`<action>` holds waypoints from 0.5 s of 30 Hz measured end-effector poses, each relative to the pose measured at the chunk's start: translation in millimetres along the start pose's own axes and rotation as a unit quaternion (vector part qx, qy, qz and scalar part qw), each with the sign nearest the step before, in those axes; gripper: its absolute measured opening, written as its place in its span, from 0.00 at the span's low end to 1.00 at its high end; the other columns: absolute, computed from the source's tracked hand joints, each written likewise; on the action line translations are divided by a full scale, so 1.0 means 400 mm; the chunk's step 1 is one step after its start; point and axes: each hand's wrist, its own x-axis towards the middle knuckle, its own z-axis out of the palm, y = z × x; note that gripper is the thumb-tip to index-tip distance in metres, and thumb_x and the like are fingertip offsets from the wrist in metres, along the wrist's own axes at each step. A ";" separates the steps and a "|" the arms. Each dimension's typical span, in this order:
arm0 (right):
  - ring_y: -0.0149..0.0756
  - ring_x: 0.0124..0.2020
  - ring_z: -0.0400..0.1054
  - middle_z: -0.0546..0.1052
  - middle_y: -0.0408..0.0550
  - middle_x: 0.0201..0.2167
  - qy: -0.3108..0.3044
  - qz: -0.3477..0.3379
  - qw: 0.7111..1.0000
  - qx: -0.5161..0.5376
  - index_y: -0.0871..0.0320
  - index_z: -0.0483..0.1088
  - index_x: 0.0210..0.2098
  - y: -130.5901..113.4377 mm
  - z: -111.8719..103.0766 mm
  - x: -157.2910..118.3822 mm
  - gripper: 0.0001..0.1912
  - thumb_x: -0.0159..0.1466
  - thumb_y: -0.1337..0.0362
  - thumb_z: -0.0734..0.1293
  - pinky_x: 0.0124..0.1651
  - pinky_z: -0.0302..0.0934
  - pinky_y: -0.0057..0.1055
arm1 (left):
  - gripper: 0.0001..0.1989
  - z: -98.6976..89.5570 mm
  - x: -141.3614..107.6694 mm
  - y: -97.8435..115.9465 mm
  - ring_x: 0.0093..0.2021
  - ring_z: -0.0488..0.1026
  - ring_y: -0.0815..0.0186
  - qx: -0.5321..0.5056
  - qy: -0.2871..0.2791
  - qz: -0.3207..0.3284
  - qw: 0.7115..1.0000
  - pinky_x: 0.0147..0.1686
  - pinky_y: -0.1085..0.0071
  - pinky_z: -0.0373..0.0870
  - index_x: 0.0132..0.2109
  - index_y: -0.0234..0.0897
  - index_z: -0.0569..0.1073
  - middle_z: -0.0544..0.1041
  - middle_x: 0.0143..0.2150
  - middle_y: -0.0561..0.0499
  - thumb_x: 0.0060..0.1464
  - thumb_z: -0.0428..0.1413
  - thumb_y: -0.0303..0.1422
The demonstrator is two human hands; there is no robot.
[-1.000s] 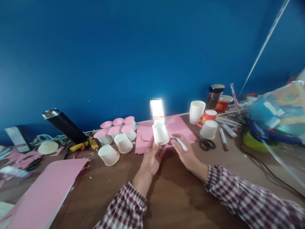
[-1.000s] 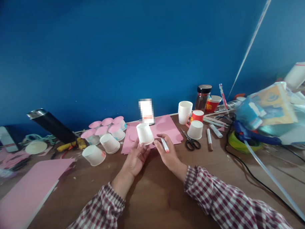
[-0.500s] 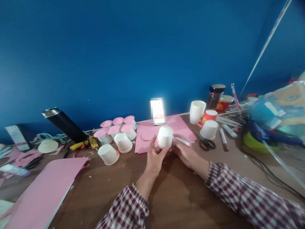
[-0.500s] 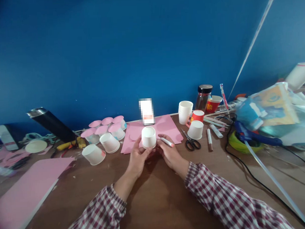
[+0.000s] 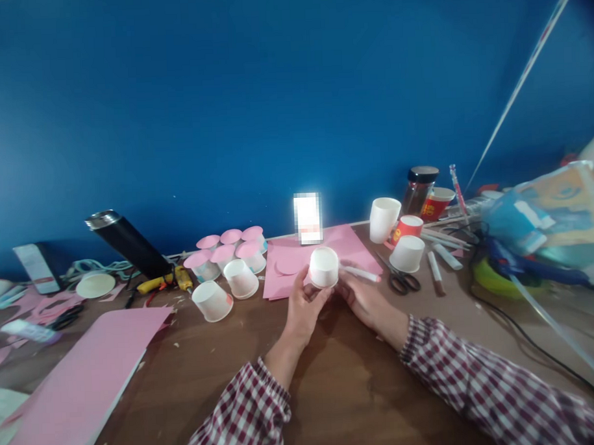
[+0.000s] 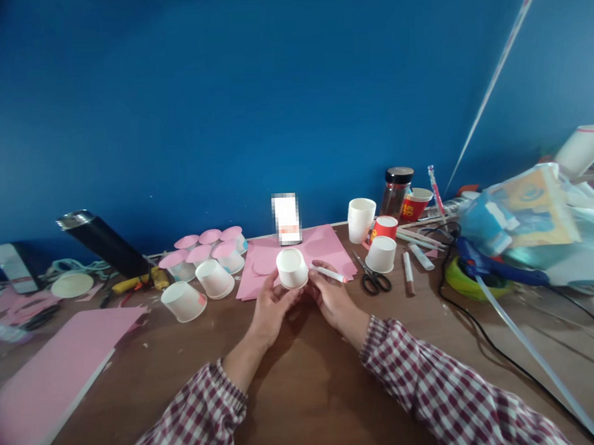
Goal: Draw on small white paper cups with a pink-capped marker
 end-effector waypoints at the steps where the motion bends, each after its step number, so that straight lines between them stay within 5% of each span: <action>1: 0.42 0.38 0.73 0.76 0.47 0.36 0.001 0.036 0.999 0.040 0.52 0.64 0.44 0.000 0.000 0.002 0.17 0.59 0.54 0.68 0.39 0.72 0.45 | 0.39 -0.002 0.002 -0.001 0.41 0.75 0.64 0.007 -0.001 0.004 1.000 0.46 0.62 0.70 0.60 0.38 0.57 0.78 0.42 0.46 0.43 0.65 0.32; 4: 0.41 0.39 0.73 0.75 0.46 0.39 0.017 0.088 0.990 0.110 0.51 0.62 0.44 0.000 -0.001 0.006 0.19 0.56 0.57 0.70 0.43 0.71 0.44 | 0.37 -0.008 0.008 -0.006 0.43 0.74 0.64 0.017 0.013 0.022 1.000 0.46 0.64 0.70 0.59 0.39 0.58 0.74 0.47 0.45 0.43 0.65 0.33; 15: 0.35 0.41 0.72 0.74 0.41 0.36 0.020 0.116 0.983 0.137 0.50 0.66 0.44 -0.019 0.009 -0.017 0.19 0.54 0.61 0.73 0.45 0.69 0.36 | 0.32 -0.010 0.015 -0.005 0.54 0.68 0.60 0.086 0.051 0.125 0.987 0.52 0.64 0.66 0.54 0.39 0.61 0.66 0.55 0.42 0.42 0.65 0.33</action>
